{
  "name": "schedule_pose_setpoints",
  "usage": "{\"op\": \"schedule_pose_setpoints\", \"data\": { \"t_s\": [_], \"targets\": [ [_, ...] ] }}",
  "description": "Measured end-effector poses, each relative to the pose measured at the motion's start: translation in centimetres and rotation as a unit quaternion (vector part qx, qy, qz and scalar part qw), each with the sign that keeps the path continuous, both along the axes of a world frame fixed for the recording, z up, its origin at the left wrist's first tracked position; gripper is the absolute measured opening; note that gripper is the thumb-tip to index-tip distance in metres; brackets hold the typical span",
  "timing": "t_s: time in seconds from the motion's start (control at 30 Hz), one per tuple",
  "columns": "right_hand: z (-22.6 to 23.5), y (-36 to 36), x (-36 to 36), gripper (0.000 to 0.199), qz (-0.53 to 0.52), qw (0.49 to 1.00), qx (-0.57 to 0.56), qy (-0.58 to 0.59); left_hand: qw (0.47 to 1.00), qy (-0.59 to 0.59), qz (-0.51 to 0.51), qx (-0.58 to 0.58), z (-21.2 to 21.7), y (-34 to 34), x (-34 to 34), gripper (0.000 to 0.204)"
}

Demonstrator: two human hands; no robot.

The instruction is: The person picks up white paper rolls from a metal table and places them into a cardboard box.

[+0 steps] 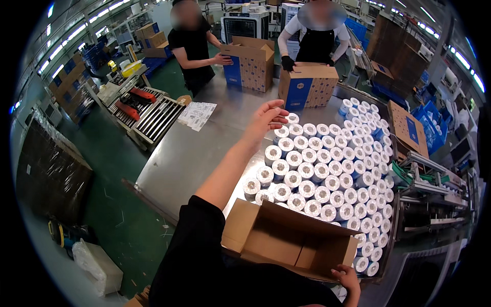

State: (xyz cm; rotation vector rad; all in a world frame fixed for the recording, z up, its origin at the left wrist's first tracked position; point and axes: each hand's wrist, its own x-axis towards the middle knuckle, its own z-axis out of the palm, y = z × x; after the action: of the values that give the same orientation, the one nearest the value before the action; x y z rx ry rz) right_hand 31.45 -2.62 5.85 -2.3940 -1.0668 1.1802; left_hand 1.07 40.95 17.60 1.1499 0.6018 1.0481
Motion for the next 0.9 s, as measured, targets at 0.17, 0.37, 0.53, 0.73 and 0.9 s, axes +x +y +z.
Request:
{"op": "schedule_pose_setpoints", "data": {
  "t_s": [0.17, 0.37, 0.53, 0.73, 0.9],
  "targets": [
    [2.4, 1.4, -0.5, 0.049, -0.028, 0.998, -0.054, 0.023, 0.994, 0.054, 0.000, -0.092, -2.0, -2.9, -2.4, 0.038],
    [-1.6, -1.4, 1.6, 0.043, -0.032, 0.998, 0.016, 0.047, 0.960, 0.177, 0.078, -0.204, -10.4, -3.4, -13.2, 0.037],
    [-2.1, -1.6, 3.2, 0.046, -0.076, 0.983, -0.009, 0.165, 0.737, 0.553, -0.055, -0.385, -22.2, -4.8, -28.5, 0.049],
    [-2.1, -0.2, 4.3, 0.050, -0.030, 0.989, -0.053, 0.138, 0.713, 0.661, -0.051, -0.230, -38.2, -14.9, -29.3, 0.054],
    [-3.9, -2.0, 6.6, 0.043, -0.058, 0.998, 0.005, -0.027, 0.509, 0.794, -0.274, -0.191, -39.6, -21.4, -20.7, 0.045]
  ]
}}
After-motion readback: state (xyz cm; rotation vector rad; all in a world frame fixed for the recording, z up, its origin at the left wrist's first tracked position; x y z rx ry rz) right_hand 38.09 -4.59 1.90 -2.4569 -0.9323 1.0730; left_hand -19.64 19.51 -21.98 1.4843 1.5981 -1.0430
